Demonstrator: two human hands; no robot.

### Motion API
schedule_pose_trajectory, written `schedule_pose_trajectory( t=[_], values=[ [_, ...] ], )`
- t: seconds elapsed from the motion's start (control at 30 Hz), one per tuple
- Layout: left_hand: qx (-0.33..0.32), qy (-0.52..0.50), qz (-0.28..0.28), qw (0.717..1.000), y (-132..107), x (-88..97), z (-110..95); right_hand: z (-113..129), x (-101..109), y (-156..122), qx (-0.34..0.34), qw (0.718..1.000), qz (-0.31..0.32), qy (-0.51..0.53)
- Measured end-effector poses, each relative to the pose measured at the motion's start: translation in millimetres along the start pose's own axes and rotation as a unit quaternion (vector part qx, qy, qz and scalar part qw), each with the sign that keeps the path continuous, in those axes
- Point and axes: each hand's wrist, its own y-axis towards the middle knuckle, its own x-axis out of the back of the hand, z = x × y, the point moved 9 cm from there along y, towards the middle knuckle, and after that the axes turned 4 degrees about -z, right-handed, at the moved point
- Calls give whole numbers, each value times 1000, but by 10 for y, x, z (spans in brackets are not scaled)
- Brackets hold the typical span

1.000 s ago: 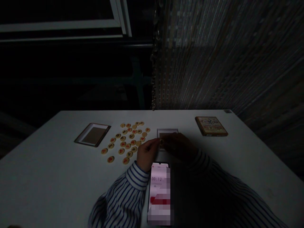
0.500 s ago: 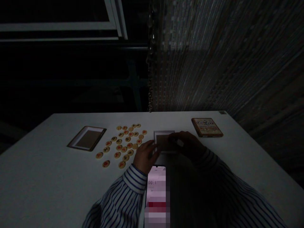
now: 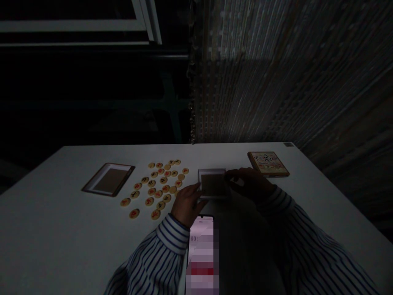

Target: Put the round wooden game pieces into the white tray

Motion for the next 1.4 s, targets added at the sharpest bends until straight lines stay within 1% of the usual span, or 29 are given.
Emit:
schedule_pose_trajectory(
  t=[0.13, 0.27, 0.4, 0.5, 0.9, 1.2, 1.3, 1.4],
  values=[
    [12, 9, 11, 1000, 0, -11, 21, -29, -28, 8, -10, 1000, 15, -14],
    [21, 28, 22, 999, -2, -27, 40, -60, -113, 13, -8, 999, 45, -12],
    [11, 47, 15, 999, -8, -15, 30, -83, -198, -5, -6, 997, 80, -13],
    [3, 55, 10, 998, -14, -15, 22, -76, -229, -23, -3, 995, 95, -10],
    [5, 46, 6, 999, -14, -6, 13, -32, -370, -37, -23, 988, 153, 0],
    [4, 50, 19, 999, -9, -30, 20, -19, -433, -21, -30, 981, 190, 5],
    [3, 50, 20, 999, -6, -28, 15, -29, -476, -30, -35, 976, 213, -2],
    [2, 48, 15, 999, -5, -24, 16, -56, -506, -38, -36, 976, 213, -15]
  ],
)
